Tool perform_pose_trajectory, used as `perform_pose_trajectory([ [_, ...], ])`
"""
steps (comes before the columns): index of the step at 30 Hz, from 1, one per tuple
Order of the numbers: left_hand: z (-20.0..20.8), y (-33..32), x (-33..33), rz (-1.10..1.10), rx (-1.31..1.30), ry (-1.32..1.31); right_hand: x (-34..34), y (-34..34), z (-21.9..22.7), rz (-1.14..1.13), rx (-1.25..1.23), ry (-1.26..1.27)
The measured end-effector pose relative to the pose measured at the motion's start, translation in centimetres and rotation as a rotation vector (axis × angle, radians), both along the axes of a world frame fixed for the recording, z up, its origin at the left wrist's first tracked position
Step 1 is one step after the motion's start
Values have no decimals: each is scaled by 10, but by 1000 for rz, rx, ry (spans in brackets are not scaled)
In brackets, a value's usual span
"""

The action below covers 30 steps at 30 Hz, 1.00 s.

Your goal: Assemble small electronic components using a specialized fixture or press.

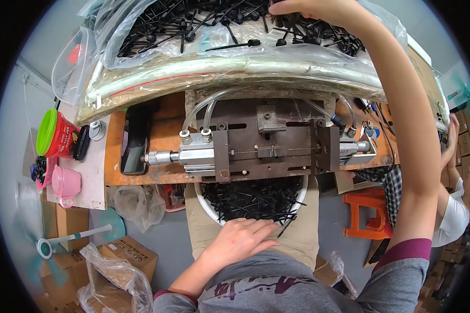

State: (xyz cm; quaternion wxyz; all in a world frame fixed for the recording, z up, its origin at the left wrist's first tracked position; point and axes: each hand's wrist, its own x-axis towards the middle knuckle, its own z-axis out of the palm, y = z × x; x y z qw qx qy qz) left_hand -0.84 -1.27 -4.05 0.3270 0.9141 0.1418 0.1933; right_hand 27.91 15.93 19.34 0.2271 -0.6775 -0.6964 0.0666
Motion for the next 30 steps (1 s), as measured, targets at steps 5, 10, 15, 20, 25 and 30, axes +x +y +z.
perform_pose_trajectory([
  [5,13,4,2,4,43,-85,34,0,-7,-33,76,538],
  [10,28,12,5,9,55,-138,36,-11,-20,-122,313,472],
  [15,42,20,10,123,65,-276,4,-43,-44,199,782,-269],
  [20,68,40,25,363,-185,-623,-20,-82,-86,463,1011,-437],
  [25,84,54,43,368,-254,-691,-48,-127,-118,442,1036,-455],
  [30,85,51,48,321,-369,-655,-44,-144,-123,412,932,-447],
])
